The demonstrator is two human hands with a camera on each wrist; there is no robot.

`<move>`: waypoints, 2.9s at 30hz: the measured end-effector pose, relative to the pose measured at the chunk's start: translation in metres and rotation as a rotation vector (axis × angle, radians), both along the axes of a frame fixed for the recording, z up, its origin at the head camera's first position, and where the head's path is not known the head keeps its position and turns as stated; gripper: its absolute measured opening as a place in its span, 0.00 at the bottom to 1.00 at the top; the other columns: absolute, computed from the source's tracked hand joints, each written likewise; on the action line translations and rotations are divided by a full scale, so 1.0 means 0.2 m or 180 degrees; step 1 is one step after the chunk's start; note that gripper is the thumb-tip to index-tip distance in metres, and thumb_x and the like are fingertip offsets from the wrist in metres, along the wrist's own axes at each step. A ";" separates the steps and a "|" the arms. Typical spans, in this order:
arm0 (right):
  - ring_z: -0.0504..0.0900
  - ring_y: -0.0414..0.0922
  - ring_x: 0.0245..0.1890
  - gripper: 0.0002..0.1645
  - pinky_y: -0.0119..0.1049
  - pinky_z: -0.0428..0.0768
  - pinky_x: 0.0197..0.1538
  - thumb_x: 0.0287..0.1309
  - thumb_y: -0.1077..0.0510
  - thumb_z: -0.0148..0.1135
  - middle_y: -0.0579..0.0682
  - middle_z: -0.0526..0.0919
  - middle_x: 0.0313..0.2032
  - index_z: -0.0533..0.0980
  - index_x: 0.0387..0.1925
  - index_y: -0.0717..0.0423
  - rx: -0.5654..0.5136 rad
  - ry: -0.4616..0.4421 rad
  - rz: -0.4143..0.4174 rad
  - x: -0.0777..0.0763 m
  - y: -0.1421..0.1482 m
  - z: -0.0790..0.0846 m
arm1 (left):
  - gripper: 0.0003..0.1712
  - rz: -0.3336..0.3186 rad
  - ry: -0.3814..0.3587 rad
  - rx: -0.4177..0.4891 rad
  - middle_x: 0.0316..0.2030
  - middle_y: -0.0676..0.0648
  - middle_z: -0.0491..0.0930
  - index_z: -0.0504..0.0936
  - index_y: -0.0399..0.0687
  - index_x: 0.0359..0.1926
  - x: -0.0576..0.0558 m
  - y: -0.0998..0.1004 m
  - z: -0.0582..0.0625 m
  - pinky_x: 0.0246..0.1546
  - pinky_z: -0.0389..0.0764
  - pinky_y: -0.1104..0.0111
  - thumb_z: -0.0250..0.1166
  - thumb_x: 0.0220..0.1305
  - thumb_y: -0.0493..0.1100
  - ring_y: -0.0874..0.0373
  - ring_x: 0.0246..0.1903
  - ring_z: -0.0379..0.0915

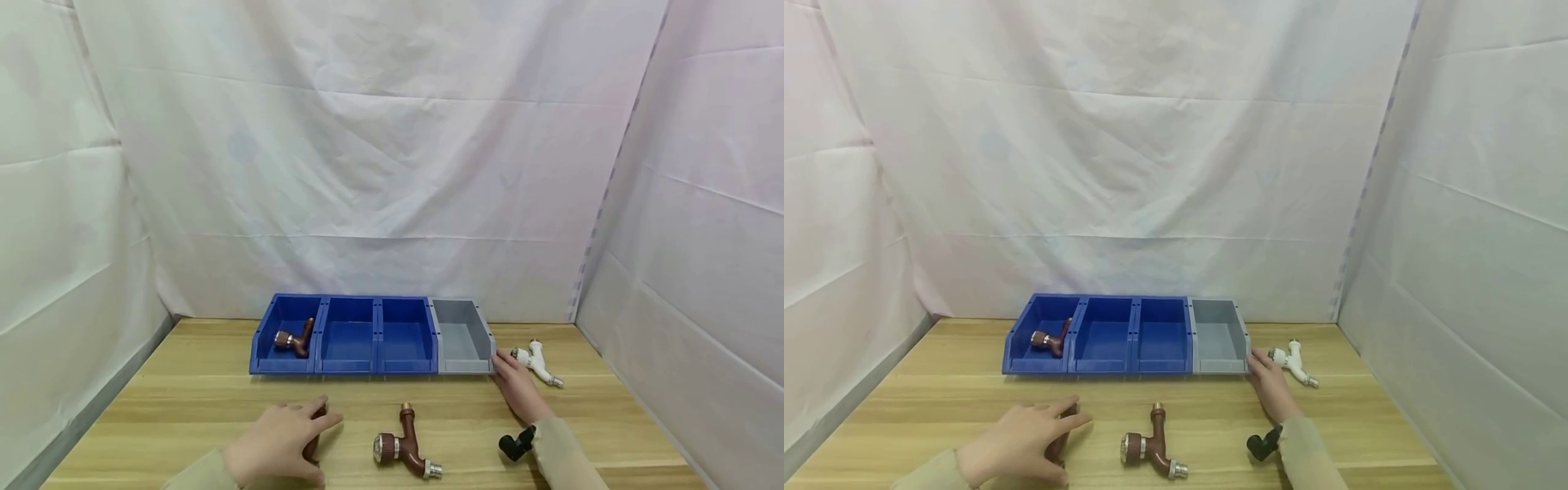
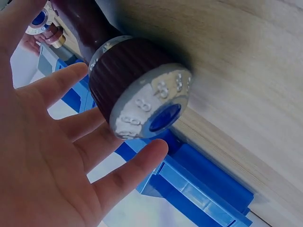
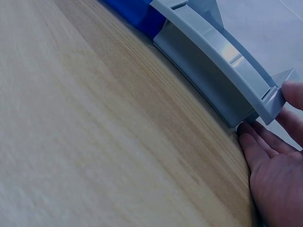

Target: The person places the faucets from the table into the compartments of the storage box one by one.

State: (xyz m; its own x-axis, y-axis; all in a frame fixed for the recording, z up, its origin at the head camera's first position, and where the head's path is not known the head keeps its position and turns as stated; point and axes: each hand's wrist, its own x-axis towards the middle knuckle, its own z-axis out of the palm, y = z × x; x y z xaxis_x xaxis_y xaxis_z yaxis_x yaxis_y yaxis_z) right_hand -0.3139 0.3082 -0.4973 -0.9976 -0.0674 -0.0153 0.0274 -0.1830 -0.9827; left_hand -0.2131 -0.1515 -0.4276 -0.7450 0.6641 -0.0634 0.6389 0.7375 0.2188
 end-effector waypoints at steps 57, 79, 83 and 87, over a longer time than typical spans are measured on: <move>0.46 0.52 0.73 0.37 0.41 0.54 0.69 0.75 0.57 0.45 0.64 0.44 0.74 0.42 0.73 0.69 -0.0045 -0.0025 -0.0009 0.01 -0.01 0.01 | 0.54 -0.0082 0.0103 -0.0177 0.61 0.36 0.71 0.70 0.64 0.67 -0.05 -0.01 -0.03 0.33 0.80 0.51 0.72 0.37 0.74 0.45 0.41 0.79; 0.47 0.53 0.73 0.37 0.40 0.53 0.69 0.75 0.57 0.44 0.64 0.44 0.74 0.42 0.74 0.69 0.0041 -0.0037 0.0005 0.01 -0.01 0.01 | 0.52 -0.0168 0.0151 -0.0066 0.54 0.42 0.74 0.72 0.64 0.66 -0.06 -0.01 -0.06 0.24 0.75 0.62 0.73 0.37 0.73 0.61 0.26 0.71; 0.47 0.52 0.73 0.37 0.40 0.54 0.69 0.75 0.58 0.44 0.64 0.44 0.74 0.42 0.74 0.69 0.0013 -0.0062 -0.0004 0.01 -0.01 0.00 | 0.53 -0.0155 0.0123 -0.0060 0.55 0.41 0.74 0.72 0.64 0.67 -0.06 -0.02 -0.06 0.25 0.76 0.61 0.73 0.37 0.73 0.60 0.27 0.72; 0.47 0.53 0.73 0.37 0.41 0.54 0.69 0.75 0.57 0.44 0.64 0.44 0.74 0.42 0.74 0.68 0.0066 -0.0060 -0.0030 0.01 -0.01 0.01 | 0.53 -0.0120 -0.0001 0.0022 0.58 0.40 0.72 0.70 0.64 0.68 -0.05 -0.02 -0.04 0.29 0.78 0.57 0.73 0.38 0.72 0.55 0.31 0.75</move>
State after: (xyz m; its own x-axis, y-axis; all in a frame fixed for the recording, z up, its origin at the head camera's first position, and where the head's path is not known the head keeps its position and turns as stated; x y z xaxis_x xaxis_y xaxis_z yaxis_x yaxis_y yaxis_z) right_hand -0.3123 0.3068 -0.4962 -0.9977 -0.0575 -0.0354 0.0443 -0.1631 -0.9856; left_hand -0.2235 -0.1554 -0.4365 -0.7193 0.6921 -0.0591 0.6661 0.7114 0.2241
